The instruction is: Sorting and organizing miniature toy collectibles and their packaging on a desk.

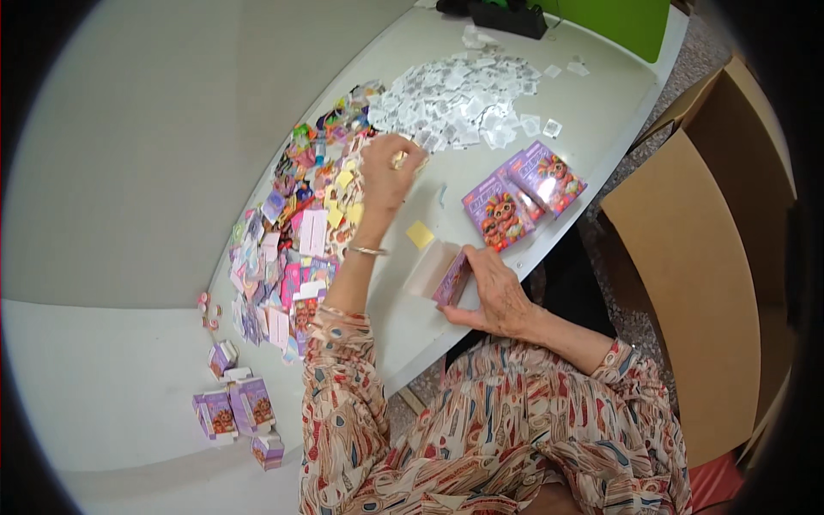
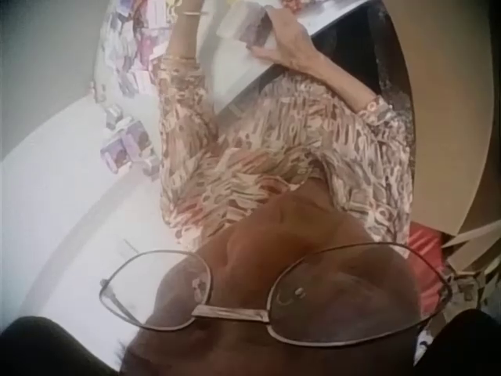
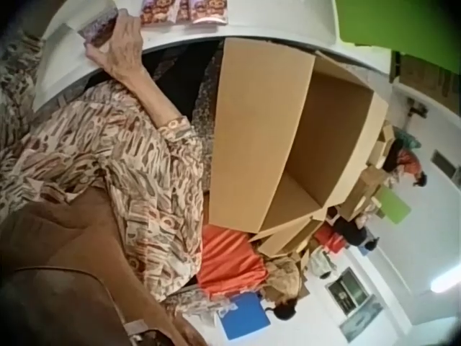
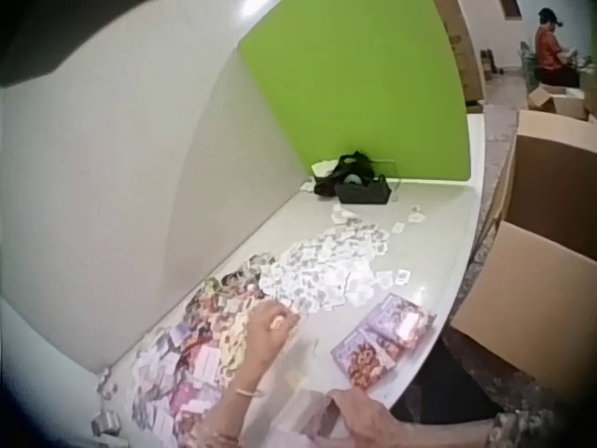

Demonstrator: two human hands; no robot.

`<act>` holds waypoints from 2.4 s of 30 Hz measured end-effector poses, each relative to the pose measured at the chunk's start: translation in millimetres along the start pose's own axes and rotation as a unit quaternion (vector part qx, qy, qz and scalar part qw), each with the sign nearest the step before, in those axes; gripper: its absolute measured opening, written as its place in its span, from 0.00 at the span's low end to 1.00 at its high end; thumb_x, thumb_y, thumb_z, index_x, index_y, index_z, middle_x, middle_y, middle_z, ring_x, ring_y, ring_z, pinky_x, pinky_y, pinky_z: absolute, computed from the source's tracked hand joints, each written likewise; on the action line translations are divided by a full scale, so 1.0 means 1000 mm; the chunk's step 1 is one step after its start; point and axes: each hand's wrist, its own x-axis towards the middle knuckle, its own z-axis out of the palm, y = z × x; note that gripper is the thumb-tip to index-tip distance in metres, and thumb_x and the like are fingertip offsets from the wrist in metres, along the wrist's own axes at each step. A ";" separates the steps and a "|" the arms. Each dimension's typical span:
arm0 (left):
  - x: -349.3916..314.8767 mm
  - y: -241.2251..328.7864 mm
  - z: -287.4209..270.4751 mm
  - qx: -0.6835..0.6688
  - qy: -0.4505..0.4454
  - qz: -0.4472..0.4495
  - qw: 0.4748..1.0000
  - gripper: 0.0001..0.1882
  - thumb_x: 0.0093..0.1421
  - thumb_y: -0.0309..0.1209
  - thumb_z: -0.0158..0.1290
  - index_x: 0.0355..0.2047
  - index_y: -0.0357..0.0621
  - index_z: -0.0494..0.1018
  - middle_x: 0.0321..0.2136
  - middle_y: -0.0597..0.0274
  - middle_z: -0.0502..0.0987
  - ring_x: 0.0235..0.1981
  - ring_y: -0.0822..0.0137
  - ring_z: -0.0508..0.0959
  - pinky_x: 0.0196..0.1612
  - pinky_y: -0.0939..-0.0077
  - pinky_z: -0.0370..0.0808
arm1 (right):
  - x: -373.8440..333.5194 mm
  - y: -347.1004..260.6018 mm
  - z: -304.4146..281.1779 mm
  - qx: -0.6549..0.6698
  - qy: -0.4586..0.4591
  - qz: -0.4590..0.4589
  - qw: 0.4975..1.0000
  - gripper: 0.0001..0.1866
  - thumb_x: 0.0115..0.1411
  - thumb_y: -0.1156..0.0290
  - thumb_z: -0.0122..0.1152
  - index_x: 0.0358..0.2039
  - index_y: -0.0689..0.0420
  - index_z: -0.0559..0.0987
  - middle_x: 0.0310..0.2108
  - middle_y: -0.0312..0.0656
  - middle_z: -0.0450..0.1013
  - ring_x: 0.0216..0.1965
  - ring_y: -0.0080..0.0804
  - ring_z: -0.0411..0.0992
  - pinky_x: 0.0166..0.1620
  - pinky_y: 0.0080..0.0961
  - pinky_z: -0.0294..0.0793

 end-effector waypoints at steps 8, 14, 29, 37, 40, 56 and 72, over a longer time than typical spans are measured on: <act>-0.073 0.133 -0.081 -0.003 -0.039 -0.034 0.999 0.06 0.52 0.28 0.61 0.29 0.40 0.76 0.40 0.59 0.74 0.45 0.61 0.71 0.48 0.67 0.65 | 0.014 -0.005 0.004 -0.078 -0.030 0.019 0.996 0.43 0.44 0.61 0.73 0.53 0.73 0.61 0.38 0.55 0.67 0.39 0.49 0.67 0.44 0.37 0.70; -0.106 0.134 -0.072 0.135 -0.078 -0.012 0.988 0.07 0.53 0.25 0.59 0.33 0.41 0.78 0.45 0.57 0.72 0.50 0.56 0.68 0.55 0.60 0.61 | 0.014 -0.008 0.008 -0.089 -0.066 0.015 0.994 0.43 0.43 0.63 0.74 0.53 0.72 0.61 0.38 0.53 0.67 0.38 0.48 0.66 0.41 0.37 0.69; -0.127 -0.054 -0.128 0.300 0.066 -0.223 0.925 0.22 0.51 0.42 0.62 0.40 0.37 0.75 0.34 0.49 0.79 0.34 0.50 0.77 0.39 0.59 0.73 | 0.016 -0.001 0.017 -0.113 -0.048 0.006 0.992 0.46 0.43 0.62 0.74 0.55 0.75 0.60 0.39 0.55 0.67 0.40 0.49 0.67 0.44 0.37 0.70; -0.152 -0.086 -0.141 0.251 0.125 -0.255 0.925 0.20 0.52 0.36 0.62 0.41 0.37 0.73 0.32 0.53 0.79 0.31 0.60 0.78 0.35 0.66 0.74 | 0.020 -0.004 0.015 -0.102 -0.047 -0.002 0.994 0.45 0.43 0.62 0.74 0.54 0.74 0.61 0.37 0.53 0.68 0.37 0.48 0.66 0.41 0.37 0.70; -0.131 -0.047 -0.142 -0.020 0.183 -0.301 0.936 0.11 0.58 0.29 0.57 0.39 0.37 0.74 0.29 0.62 0.78 0.29 0.73 0.75 0.31 0.78 0.72 | 0.019 0.001 0.013 -0.108 -0.039 -0.001 0.993 0.44 0.43 0.62 0.74 0.53 0.73 0.62 0.37 0.53 0.68 0.37 0.47 0.66 0.41 0.36 0.69; -0.108 0.095 -0.136 -0.042 0.083 -0.229 0.969 0.05 0.58 0.25 0.59 0.31 0.37 0.75 0.21 0.70 0.75 0.21 0.82 0.69 0.24 0.85 0.66 | 0.020 -0.003 0.009 -0.124 -0.054 0.006 0.991 0.44 0.43 0.60 0.74 0.53 0.73 0.61 0.38 0.54 0.68 0.38 0.47 0.66 0.42 0.36 0.69; -0.098 0.104 -0.167 0.032 -0.027 -0.121 0.992 0.05 0.54 0.26 0.62 0.26 0.40 0.77 0.18 0.68 0.76 0.19 0.81 0.70 0.21 0.83 0.63 | 0.032 -0.003 -0.001 -0.133 -0.125 0.017 0.983 0.42 0.43 0.62 0.72 0.52 0.71 0.61 0.39 0.52 0.66 0.40 0.46 0.65 0.45 0.36 0.68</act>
